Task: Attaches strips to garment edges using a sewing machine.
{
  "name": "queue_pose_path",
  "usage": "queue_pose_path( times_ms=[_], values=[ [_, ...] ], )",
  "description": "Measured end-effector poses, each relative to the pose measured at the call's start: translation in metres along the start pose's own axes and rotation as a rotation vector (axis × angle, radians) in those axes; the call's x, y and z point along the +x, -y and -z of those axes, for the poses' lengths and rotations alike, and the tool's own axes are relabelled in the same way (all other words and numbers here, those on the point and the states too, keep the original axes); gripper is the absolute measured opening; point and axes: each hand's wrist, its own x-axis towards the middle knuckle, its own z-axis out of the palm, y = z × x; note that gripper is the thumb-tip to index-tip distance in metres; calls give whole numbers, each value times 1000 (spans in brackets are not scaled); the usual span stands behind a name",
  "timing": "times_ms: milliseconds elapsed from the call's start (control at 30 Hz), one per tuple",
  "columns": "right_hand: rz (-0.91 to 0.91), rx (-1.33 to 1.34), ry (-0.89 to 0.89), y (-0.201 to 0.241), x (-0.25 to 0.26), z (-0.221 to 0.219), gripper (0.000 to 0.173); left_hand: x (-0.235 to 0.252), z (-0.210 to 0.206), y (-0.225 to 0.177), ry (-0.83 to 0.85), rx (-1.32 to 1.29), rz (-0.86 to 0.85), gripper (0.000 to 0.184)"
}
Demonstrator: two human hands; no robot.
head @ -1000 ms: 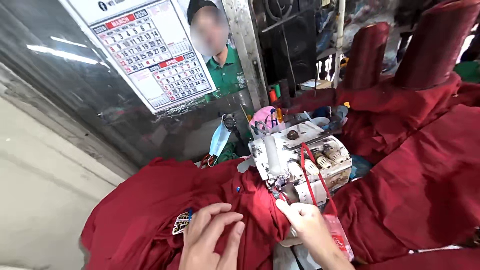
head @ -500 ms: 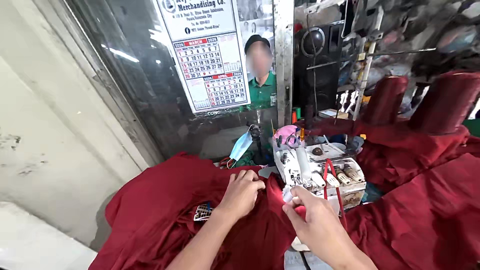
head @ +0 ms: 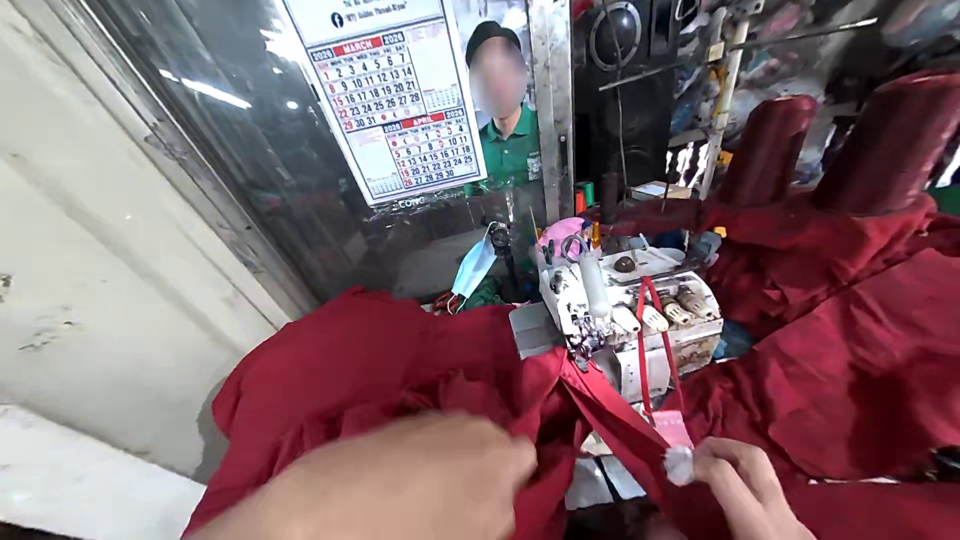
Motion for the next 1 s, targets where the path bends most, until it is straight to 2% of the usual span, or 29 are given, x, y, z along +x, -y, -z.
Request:
queue_pose_path(
  times_ms=[67, 133, 200, 233, 300, 333, 367, 467, 567, 700, 767, 833, 900, 1000],
  values=[
    [-41, -131, -34, -7, 4, -9, 47, 14, 20, 16, -62, 209, 193, 18],
    [9, -89, -101, -14, 7, -14, 27, 18, 44, 24, -200, 445, 257, 17],
    [92, 121, -105, -6, 4, -9, 22, 5, 51, 11, -359, 533, 102, 19],
    [109, 244, -92, 2, 0, -6, 20, -2, 46, -3, -400, 470, -19, 23],
    [77, 431, -91, 17, -5, -4, 19, -7, 21, -26, -290, 228, -170, 32],
    [48, 491, -96, 23, -6, -6, 18, -4, 6, -27, -230, 167, -181, 32],
    [28, 529, -95, 28, -5, -7, 17, -1, -8, -20, -246, 188, -152, 30],
    [8, 509, -52, 38, -2, -4, 29, -3, -27, 3, -413, 325, -17, 28],
    [18, 434, -17, 42, 1, -2, 39, -18, -32, -1, -406, 126, 28, 30],
    [140, 359, 36, 52, 19, -6, 31, -22, -55, 13, -419, 191, 22, 30],
    [270, 337, -64, 67, 39, -10, 20, -24, -58, 14, -479, 243, 27, 29],
    [412, 378, -307, 92, 67, -9, 16, -23, -61, 6, -540, 309, 46, 26],
    [424, 448, -447, 123, 93, 0, 24, -21, -62, -5, -532, 344, 91, 24],
    [333, 745, -344, 137, 89, -20, 35, -27, -63, -23, -429, 270, 95, 25]
  ],
)
